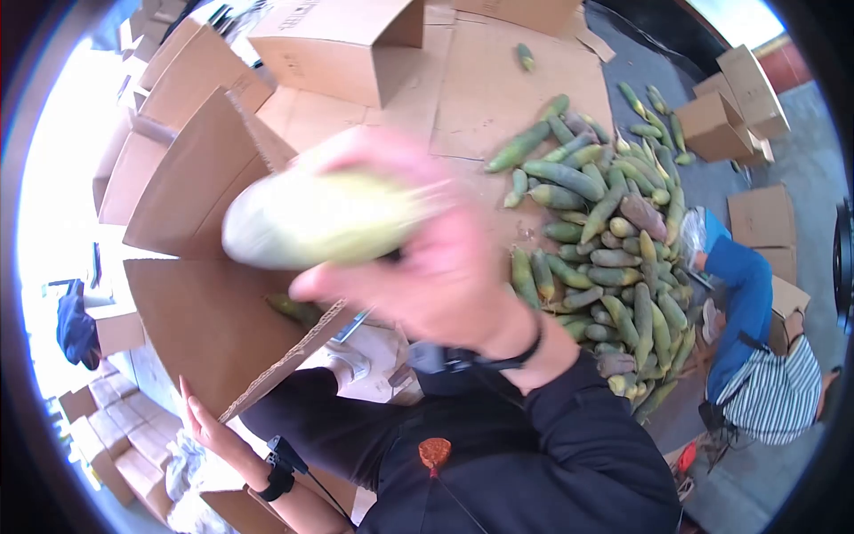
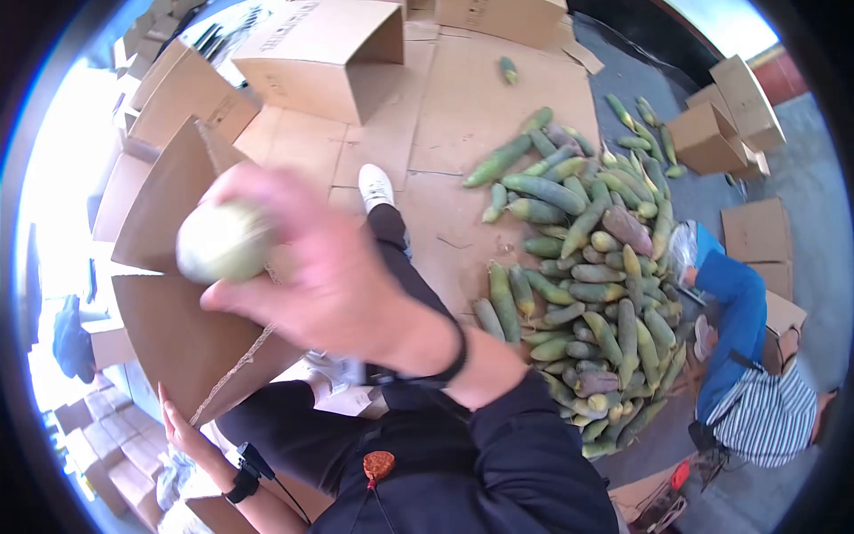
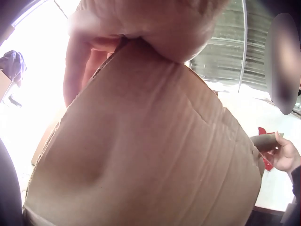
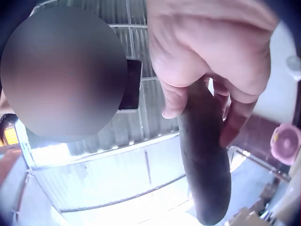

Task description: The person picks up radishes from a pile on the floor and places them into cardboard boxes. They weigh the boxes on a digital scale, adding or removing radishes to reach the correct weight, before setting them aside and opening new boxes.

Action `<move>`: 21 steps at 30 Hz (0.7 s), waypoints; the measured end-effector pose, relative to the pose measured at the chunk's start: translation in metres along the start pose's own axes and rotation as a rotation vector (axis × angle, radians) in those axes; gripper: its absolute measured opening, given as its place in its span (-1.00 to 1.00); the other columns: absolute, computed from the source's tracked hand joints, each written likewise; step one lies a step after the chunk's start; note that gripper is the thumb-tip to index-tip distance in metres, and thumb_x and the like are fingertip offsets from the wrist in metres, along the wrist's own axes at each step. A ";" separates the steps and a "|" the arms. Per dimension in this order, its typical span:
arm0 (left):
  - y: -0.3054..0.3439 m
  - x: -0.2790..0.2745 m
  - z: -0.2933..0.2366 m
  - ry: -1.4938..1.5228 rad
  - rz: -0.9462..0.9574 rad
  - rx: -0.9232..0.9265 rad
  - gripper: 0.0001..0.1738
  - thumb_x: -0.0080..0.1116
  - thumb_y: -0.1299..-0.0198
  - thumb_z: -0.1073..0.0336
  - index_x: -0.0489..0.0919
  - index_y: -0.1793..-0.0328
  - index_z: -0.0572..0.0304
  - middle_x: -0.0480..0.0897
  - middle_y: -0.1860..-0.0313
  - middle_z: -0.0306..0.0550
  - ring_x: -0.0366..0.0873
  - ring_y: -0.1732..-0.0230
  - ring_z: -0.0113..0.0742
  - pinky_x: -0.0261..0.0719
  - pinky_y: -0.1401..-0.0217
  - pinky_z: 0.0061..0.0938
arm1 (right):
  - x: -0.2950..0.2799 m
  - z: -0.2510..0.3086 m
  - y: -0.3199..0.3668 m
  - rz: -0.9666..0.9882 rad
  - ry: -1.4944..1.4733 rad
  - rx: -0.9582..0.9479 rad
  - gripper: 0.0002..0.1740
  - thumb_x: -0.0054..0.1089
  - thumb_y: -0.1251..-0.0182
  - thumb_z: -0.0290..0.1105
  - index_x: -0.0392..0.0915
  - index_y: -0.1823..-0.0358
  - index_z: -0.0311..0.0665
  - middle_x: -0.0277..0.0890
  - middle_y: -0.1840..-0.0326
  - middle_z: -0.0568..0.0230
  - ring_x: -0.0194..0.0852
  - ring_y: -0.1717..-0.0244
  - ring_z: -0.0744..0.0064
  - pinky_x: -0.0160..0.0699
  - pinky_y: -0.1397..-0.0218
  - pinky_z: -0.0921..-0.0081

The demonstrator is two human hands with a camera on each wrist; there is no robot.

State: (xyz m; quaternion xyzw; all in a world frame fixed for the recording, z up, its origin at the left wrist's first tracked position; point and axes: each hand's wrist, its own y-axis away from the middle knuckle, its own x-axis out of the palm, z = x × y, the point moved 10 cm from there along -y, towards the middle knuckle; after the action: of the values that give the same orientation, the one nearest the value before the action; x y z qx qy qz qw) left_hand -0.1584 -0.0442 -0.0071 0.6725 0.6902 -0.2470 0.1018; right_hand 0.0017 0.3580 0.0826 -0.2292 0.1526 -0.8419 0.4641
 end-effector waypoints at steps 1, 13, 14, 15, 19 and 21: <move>0.000 0.000 -0.001 -0.017 -0.001 0.003 -0.53 -0.22 -0.43 0.24 0.43 -0.32 0.38 0.46 -0.30 0.07 0.38 -0.30 -0.21 0.23 -0.39 -0.38 | 0.020 0.005 0.000 0.014 0.133 -0.128 -0.38 0.46 0.05 -0.50 0.38 -0.10 -0.23 0.42 -0.05 0.21 0.40 -0.11 0.32 0.45 -0.10 0.45; 0.004 0.004 -0.006 -0.060 0.010 -0.023 -0.51 -0.27 -0.45 0.18 0.42 -0.34 0.32 0.43 -0.34 0.03 0.37 -0.31 -0.21 0.25 -0.39 -0.37 | 0.108 -0.038 0.033 0.302 0.719 -0.203 -0.75 0.35 -0.03 -0.26 0.53 0.36 -0.24 0.46 0.46 0.35 0.50 0.33 0.29 0.50 0.30 0.49; 0.004 0.002 -0.004 -0.048 0.005 -0.029 -0.50 -0.27 -0.45 0.18 0.42 -0.34 0.33 0.43 -0.34 0.03 0.37 -0.31 -0.22 0.25 -0.39 -0.38 | 0.099 -0.027 0.033 0.254 0.553 -0.270 -0.78 0.36 -0.04 -0.31 0.54 0.35 -0.24 0.49 0.44 0.34 0.51 0.32 0.27 0.51 0.31 0.46; 0.004 0.002 -0.002 -0.037 0.000 -0.037 -0.50 -0.27 -0.45 0.18 0.42 -0.34 0.33 0.43 -0.34 0.02 0.37 -0.32 -0.22 0.25 -0.39 -0.38 | 0.090 -0.024 0.032 0.252 0.549 -0.267 -0.78 0.36 -0.04 -0.31 0.54 0.35 -0.24 0.49 0.44 0.34 0.51 0.32 0.27 0.51 0.31 0.46; 0.002 -0.001 0.003 -0.012 0.004 -0.048 -0.50 -0.25 -0.44 0.18 0.42 -0.34 0.34 0.43 -0.34 0.03 0.37 -0.32 -0.21 0.25 -0.39 -0.38 | -0.011 -0.001 0.026 -0.032 0.318 -0.195 -0.92 0.26 -0.15 -0.47 0.56 0.32 -0.21 0.51 0.36 0.22 0.52 0.29 0.13 0.51 0.24 0.37; 0.001 0.001 0.003 0.018 -0.002 -0.069 -0.50 -0.24 -0.43 0.18 0.42 -0.34 0.34 0.43 -0.34 0.03 0.36 -0.33 -0.20 0.24 -0.40 -0.37 | -0.071 -0.020 0.032 -0.198 0.484 -0.026 -0.93 0.22 -0.27 -0.47 0.57 0.24 -0.27 0.56 0.38 0.23 0.54 0.41 0.41 0.50 0.32 0.54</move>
State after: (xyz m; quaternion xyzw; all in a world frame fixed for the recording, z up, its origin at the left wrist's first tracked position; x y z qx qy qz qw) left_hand -0.1578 -0.0452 -0.0108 0.6702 0.6998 -0.2169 0.1186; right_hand 0.0469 0.4023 0.0326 -0.0410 0.2469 -0.9115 0.3265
